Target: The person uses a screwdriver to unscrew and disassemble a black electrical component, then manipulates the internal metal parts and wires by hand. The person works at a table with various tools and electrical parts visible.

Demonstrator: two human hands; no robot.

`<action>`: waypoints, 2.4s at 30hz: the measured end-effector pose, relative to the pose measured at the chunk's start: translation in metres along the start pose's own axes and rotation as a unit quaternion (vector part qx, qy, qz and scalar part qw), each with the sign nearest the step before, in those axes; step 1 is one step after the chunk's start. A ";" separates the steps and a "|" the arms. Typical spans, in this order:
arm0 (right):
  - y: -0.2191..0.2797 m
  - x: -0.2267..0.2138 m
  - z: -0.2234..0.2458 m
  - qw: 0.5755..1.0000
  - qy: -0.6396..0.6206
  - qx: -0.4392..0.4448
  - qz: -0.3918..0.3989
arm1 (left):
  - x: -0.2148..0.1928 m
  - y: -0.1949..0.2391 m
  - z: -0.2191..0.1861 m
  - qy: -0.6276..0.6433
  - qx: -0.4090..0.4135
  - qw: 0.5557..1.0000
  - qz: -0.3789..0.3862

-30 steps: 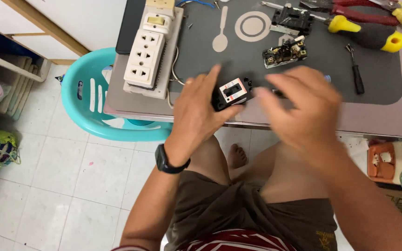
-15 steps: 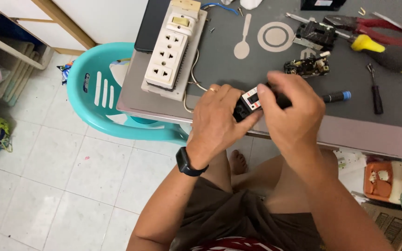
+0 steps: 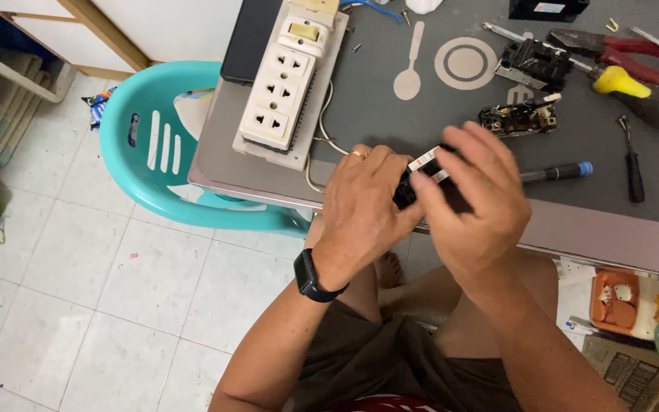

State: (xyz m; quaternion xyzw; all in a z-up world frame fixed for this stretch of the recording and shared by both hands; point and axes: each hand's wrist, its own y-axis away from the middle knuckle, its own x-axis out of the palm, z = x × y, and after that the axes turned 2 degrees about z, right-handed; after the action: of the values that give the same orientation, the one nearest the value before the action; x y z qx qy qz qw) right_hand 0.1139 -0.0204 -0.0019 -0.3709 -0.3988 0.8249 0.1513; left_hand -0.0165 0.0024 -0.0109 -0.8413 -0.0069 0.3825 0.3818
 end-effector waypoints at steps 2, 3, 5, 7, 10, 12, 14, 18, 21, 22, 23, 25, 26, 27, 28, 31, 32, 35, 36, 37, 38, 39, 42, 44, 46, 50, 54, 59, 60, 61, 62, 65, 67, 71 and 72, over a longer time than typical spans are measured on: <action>-0.003 -0.002 0.001 1.000 -0.022 -0.017 0.013 | -0.003 -0.001 -0.001 0.011 -0.001 1.000 0.004; -0.004 -0.004 0.001 0.998 -0.044 -0.035 0.025 | -0.004 -0.002 -0.002 0.021 -0.001 1.000 0.008; -0.006 -0.003 -0.001 0.997 -0.057 -0.038 0.028 | -0.004 -0.002 -0.002 0.021 -0.004 1.000 0.010; -0.007 -0.003 0.000 0.996 -0.068 -0.042 0.029 | -0.005 -0.003 -0.004 0.022 -0.005 1.000 0.013; -0.009 -0.002 0.002 0.993 -0.095 0.072 0.004 | -0.007 -0.005 -0.006 0.000 0.020 1.000 -0.002; -0.010 0.000 0.003 0.991 -0.057 0.124 -0.002 | -0.006 -0.006 -0.006 0.004 0.015 1.000 0.013; -0.002 0.009 -0.007 0.997 -0.027 0.056 -0.040 | 0.009 0.001 0.007 0.017 0.032 0.999 -0.037; -0.004 0.007 -0.018 0.993 0.041 -0.004 -0.114 | 0.002 0.001 -0.004 0.100 0.013 0.992 -0.080; -0.026 -0.017 0.009 0.988 -0.079 -0.019 -0.129 | -0.008 -0.010 -0.022 0.108 0.004 0.987 -0.123; -0.027 -0.021 0.017 0.988 -0.072 -0.017 -0.133 | -0.013 -0.013 -0.028 0.113 0.010 0.986 -0.120; -0.028 -0.026 0.024 0.988 -0.105 -0.005 -0.114 | -0.017 -0.014 -0.034 0.074 0.005 0.992 -0.100; -0.025 -0.034 0.031 0.986 -0.134 0.009 -0.099 | -0.023 -0.015 -0.043 0.036 0.007 0.996 -0.080; -0.021 -0.037 0.029 0.988 -0.128 -0.016 -0.088 | -0.024 -0.014 -0.045 0.043 0.000 0.997 -0.066; -0.018 -0.039 0.028 0.989 -0.123 -0.039 -0.077 | -0.026 -0.013 -0.047 0.049 -0.007 0.997 -0.052; -0.019 -0.040 0.026 0.988 -0.121 -0.038 -0.082 | -0.024 -0.013 -0.047 0.049 -0.002 0.998 -0.049; -0.017 -0.041 0.027 0.993 -0.050 -0.096 -0.036 | -0.022 -0.010 -0.049 0.008 0.049 0.998 -0.045; -0.015 -0.040 0.030 0.994 -0.069 -0.074 -0.043 | -0.023 -0.010 -0.050 -0.008 0.053 0.997 -0.047; -0.015 -0.040 0.026 0.990 -0.112 -0.038 -0.077 | -0.026 -0.011 -0.058 0.013 0.036 0.998 -0.054; -0.015 -0.040 0.023 0.985 -0.135 -0.023 -0.103 | -0.027 -0.010 -0.062 0.049 0.015 0.997 -0.057; -0.014 -0.040 0.024 0.985 -0.136 -0.022 -0.105 | -0.029 -0.013 -0.064 0.047 0.017 0.997 -0.056; -0.014 -0.040 0.024 0.983 -0.134 -0.002 -0.124 | -0.031 -0.016 -0.068 0.030 0.031 0.997 -0.060; -0.013 -0.041 0.024 0.981 -0.130 0.018 -0.143 | -0.031 -0.019 -0.071 0.016 0.045 0.997 -0.065; -0.012 -0.049 0.024 0.980 -0.132 0.056 -0.138 | -0.030 -0.017 -0.077 0.009 0.048 0.997 -0.060; -0.012 -0.052 0.025 0.976 -0.158 0.059 -0.139 | -0.031 -0.014 -0.076 0.010 0.038 0.998 -0.047; -0.007 -0.051 0.026 0.971 -0.185 0.061 -0.137 | -0.034 -0.012 -0.079 0.010 0.025 0.999 -0.033; -0.004 -0.058 0.032 0.976 -0.187 -0.017 -0.109 | -0.038 -0.011 -0.083 -0.014 0.002 1.000 -0.008; -0.017 -0.071 0.036 0.980 -0.147 -0.104 -0.082 | -0.043 -0.006 -0.081 -0.017 0.005 1.000 0.016; -0.008 -0.077 0.024 0.982 -0.155 -0.061 -0.085 | -0.037 -0.013 -0.097 -0.024 0.026 0.999 0.001; -0.004 -0.076 0.020 0.985 -0.143 -0.026 -0.095 | -0.038 -0.016 -0.104 -0.008 0.041 0.999 -0.004; -0.002 -0.076 0.023 0.984 -0.145 -0.026 -0.097 | -0.037 -0.015 -0.104 -0.010 0.043 0.999 -0.004; 0.000 -0.078 0.025 0.980 -0.157 0.012 -0.120 | -0.037 -0.014 -0.105 -0.015 0.049 0.999 -0.011; 0.001 -0.083 0.028 0.975 -0.148 0.049 -0.156 | -0.033 -0.009 -0.109 -0.019 0.051 0.998 -0.026; 0.004 -0.083 0.029 0.977 -0.130 0.046 -0.165 | -0.031 -0.004 -0.111 -0.021 0.042 0.998 -0.038; 0.007 -0.086 0.036 0.971 -0.208 -0.002 -0.115 | -0.038 -0.001 -0.119 0.020 -0.032 0.999 -0.027; 0.005 -0.087 0.039 0.974 -0.196 -0.046 -0.108 | -0.041 -0.003 -0.124 0.026 -0.034 0.999 -0.017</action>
State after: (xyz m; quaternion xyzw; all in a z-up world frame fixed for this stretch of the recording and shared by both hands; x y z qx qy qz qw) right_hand 0.1452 -0.0926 0.0527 -0.1635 -0.4955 0.8413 0.1412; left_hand 0.0355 -0.0869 0.0689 -0.8630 -0.0243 0.3538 0.3598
